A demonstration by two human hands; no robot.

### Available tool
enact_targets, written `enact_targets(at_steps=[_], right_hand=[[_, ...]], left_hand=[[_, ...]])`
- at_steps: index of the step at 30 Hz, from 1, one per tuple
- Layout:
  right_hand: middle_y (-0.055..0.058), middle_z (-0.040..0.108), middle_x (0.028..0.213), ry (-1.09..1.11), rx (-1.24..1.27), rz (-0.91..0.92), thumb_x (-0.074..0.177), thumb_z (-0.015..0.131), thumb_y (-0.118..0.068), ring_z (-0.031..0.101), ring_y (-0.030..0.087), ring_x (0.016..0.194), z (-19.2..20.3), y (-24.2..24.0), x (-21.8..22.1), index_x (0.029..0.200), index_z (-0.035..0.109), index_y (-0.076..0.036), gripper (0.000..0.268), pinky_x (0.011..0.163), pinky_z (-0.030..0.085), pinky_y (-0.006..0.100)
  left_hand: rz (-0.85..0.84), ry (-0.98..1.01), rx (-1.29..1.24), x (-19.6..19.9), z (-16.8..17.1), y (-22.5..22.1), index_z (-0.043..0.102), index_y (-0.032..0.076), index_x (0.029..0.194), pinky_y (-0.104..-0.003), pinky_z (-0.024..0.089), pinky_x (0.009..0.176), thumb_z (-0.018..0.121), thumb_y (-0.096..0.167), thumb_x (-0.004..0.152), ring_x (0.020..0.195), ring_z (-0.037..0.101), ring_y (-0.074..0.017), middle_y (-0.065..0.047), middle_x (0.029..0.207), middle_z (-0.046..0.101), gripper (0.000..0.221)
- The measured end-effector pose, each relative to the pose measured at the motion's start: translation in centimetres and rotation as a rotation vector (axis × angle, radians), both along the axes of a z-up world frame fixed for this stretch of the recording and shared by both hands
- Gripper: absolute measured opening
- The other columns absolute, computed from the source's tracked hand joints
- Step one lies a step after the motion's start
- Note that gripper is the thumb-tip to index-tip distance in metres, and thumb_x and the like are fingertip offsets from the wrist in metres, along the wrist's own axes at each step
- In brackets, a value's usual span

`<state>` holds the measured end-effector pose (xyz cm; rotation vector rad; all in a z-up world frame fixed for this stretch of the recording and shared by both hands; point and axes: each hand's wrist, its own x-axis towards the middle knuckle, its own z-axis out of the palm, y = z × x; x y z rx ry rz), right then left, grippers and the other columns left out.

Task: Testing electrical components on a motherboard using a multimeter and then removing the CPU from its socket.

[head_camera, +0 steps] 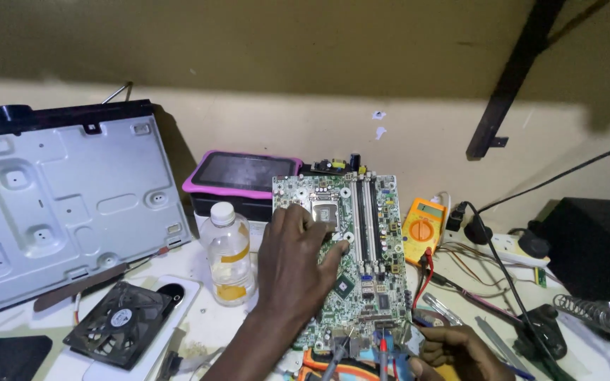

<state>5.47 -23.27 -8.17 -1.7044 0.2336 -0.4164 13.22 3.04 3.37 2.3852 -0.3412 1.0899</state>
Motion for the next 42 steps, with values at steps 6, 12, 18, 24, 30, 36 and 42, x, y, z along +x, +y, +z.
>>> enact_targets(at_steps=[6,12,18,24,30,36,42], right_hand=[[0.017,0.072,0.082,0.261,0.13,0.547,0.07,0.095,0.027,0.055,0.017,0.074,-7.6,-7.4,7.0,0.14,0.076,0.008,0.075,0.078,0.049,0.028],[0.011,0.052,0.079,0.177,0.173,0.725,0.076,0.089,0.032,0.045,0.017,0.072,-10.2,-7.3,6.5,0.127,0.08,0.012,0.055,0.081,0.028,0.031],[0.014,0.083,0.076,-0.283,-0.068,0.372,0.055,0.099,0.009,0.075,0.013,0.068,-7.2,-3.6,3.1,0.115,0.078,0.005,0.064,0.065,0.059,0.024],[0.017,0.082,0.085,0.064,-0.055,0.353,0.058,0.102,0.016,0.071,0.019,0.071,-5.6,-3.3,2.3,0.121,0.081,0.002,0.067,0.066,0.056,0.035],[0.015,0.078,0.078,-0.088,-0.061,0.414,0.06,0.1,0.01,0.067,0.017,0.071,-6.5,-4.4,3.0,0.123,0.077,0.004,0.067,0.063,0.053,0.034],[0.009,0.059,0.085,0.041,-0.044,0.691,0.074,0.096,0.012,0.049,0.016,0.075,-8.6,-6.7,5.5,0.139,0.065,-0.002,0.074,0.074,0.05,0.037],[0.012,0.082,0.081,-0.117,-0.149,0.379,0.056,0.103,0.009,0.072,0.013,0.067,-6.2,-3.8,3.0,0.119,0.079,0.0,0.068,0.066,0.06,0.029]], left_hand=[[0.008,-0.017,0.137,2.6,-0.8,-1.0,0.073,0.011,0.1,-0.039,0.05,0.072,0.082,0.017,0.085,0.09,0.05,-0.0234,-0.005,0.097,0.055,0.018],[-0.037,-0.033,0.001,1.4,2.6,0.4,0.075,0.018,0.097,-0.039,0.048,0.045,0.081,0.02,0.087,0.082,0.063,-0.0208,0.0,0.092,0.062,0.012],[-0.077,0.18,0.055,0.8,2.4,1.0,0.073,0.016,0.12,-0.04,0.061,0.056,0.077,0.001,0.081,0.1,0.061,-0.0245,-0.004,0.102,0.059,0.042],[-0.075,0.342,0.086,0.7,2.3,1.7,0.065,0.009,0.12,-0.036,0.066,0.061,0.077,-0.001,0.077,0.113,0.056,-0.0231,-0.006,0.115,0.053,0.045],[-0.099,0.202,0.101,0.9,1.2,1.9,0.065,0.008,0.115,-0.042,0.062,0.06,0.072,-0.001,0.082,0.109,0.058,-0.0309,-0.012,0.11,0.065,0.035],[-0.038,-0.017,0.271,1.2,-0.1,1.4,0.067,0.005,0.118,-0.044,0.055,0.073,0.072,0.004,0.083,0.099,0.057,-0.0319,-0.015,0.108,0.068,0.035],[-0.071,-0.098,0.23,1.5,-0.5,1.1,0.066,0.007,0.11,-0.04,0.055,0.063,0.075,0.007,0.083,0.094,0.056,-0.0284,-0.012,0.106,0.063,0.028]])
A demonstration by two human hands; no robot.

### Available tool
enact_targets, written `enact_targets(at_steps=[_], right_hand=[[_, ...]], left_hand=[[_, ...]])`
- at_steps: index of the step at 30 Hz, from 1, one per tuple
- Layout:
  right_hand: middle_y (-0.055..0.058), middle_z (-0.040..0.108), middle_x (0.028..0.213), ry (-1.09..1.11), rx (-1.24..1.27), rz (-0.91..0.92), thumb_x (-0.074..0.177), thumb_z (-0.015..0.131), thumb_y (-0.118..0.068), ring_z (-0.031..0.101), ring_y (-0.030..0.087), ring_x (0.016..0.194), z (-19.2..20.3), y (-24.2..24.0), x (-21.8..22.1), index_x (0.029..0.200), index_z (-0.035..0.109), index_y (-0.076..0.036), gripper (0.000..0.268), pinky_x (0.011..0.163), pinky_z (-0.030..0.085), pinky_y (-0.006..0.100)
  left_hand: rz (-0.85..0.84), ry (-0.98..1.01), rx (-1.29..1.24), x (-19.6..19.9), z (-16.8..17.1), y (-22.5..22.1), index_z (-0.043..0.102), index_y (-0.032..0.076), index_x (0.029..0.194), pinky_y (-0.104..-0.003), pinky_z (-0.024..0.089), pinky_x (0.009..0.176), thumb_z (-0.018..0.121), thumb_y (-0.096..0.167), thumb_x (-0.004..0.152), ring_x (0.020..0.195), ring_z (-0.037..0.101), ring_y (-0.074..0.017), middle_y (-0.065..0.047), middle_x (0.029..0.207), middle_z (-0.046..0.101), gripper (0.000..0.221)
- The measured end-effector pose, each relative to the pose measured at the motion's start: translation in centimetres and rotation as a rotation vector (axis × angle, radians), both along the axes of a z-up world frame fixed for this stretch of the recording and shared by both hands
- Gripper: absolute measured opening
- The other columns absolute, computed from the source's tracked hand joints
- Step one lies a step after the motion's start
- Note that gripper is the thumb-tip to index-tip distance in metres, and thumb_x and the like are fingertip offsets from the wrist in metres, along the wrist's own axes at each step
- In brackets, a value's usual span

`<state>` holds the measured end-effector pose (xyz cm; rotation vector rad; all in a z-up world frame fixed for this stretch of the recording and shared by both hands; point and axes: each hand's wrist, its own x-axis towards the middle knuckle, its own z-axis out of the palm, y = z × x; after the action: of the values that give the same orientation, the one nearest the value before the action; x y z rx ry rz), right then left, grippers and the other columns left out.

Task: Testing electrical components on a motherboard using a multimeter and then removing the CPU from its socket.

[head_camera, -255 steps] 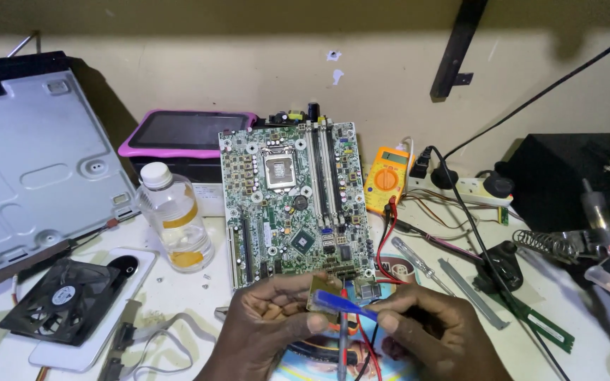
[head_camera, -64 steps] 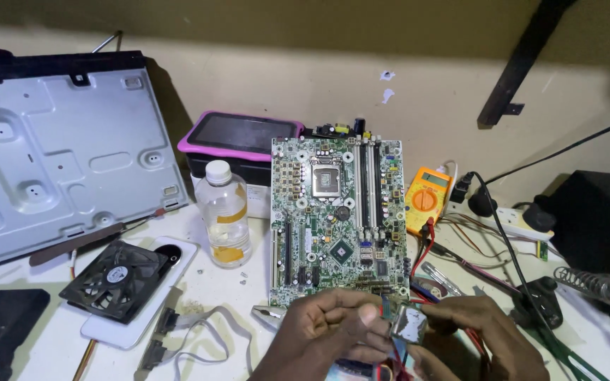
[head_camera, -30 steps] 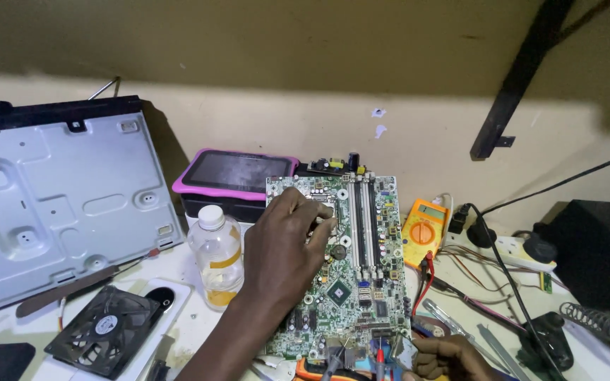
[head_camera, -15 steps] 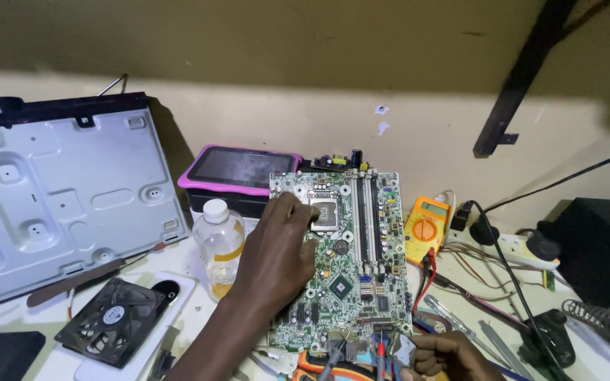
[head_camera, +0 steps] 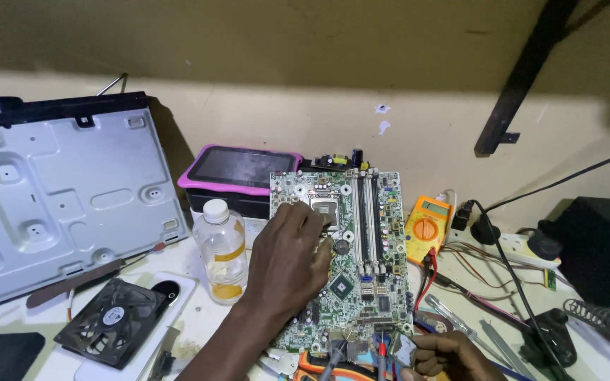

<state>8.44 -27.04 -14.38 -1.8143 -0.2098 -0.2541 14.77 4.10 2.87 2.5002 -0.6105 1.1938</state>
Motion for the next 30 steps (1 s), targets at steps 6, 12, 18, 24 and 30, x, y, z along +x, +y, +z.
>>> enact_targets(at_steps=[6,12,18,24,30], right_hand=[[0.018,0.084,0.086,0.265,0.052,-0.186,0.057,0.102,0.014,0.074,0.021,0.073,0.6,0.2,0.2,0.119,0.084,0.002,0.066,0.071,0.059,0.034],[-0.003,0.023,0.074,1.363,1.079,-0.012,0.104,0.051,-0.003,0.023,0.006,0.059,1.0,-1.3,6.8,0.097,0.035,-0.021,0.026,0.057,0.021,0.025],[-0.003,0.023,0.077,1.388,1.09,0.031,0.105,0.051,-0.003,0.023,0.006,0.06,-0.5,-1.8,7.3,0.102,0.037,-0.019,0.021,0.053,0.019,0.022],[-0.001,0.025,0.075,1.356,1.043,0.099,0.104,0.053,0.0,0.025,0.007,0.056,-0.4,-1.6,7.3,0.1,0.037,-0.019,0.025,0.053,0.02,0.024],[-0.002,0.019,0.078,1.359,1.041,0.058,0.105,0.049,-0.003,0.02,0.006,0.059,-0.2,-1.5,7.4,0.097,0.032,-0.021,0.026,0.055,0.016,0.026]], left_hand=[[-0.043,0.037,-0.047,0.4,0.5,-1.3,0.07,0.01,0.111,-0.048,0.058,0.087,0.083,0.026,0.086,0.094,0.063,-0.0281,-0.009,0.106,0.066,0.032],[-0.062,-0.096,-0.053,0.9,3.5,-1.8,0.071,0.01,0.091,-0.039,0.05,0.054,0.081,0.019,0.093,0.076,0.063,-0.024,-0.007,0.083,0.069,0.013],[-0.049,-0.057,-0.116,4.3,6.8,-1.3,0.076,0.009,0.096,-0.039,0.062,0.056,0.078,0.019,0.096,0.067,0.074,-0.0212,-0.008,0.081,0.077,0.01],[-0.025,0.188,-0.215,6.4,8.3,-1.2,0.07,0.016,0.108,-0.035,0.057,0.047,0.076,0.025,0.095,0.049,0.066,-0.0142,-0.001,0.072,0.078,0.017],[-0.142,0.074,0.102,6.5,8.2,-0.7,0.073,0.007,0.101,-0.04,0.06,0.051,0.061,0.005,0.102,0.061,0.07,-0.0249,-0.01,0.082,0.074,0.013]])
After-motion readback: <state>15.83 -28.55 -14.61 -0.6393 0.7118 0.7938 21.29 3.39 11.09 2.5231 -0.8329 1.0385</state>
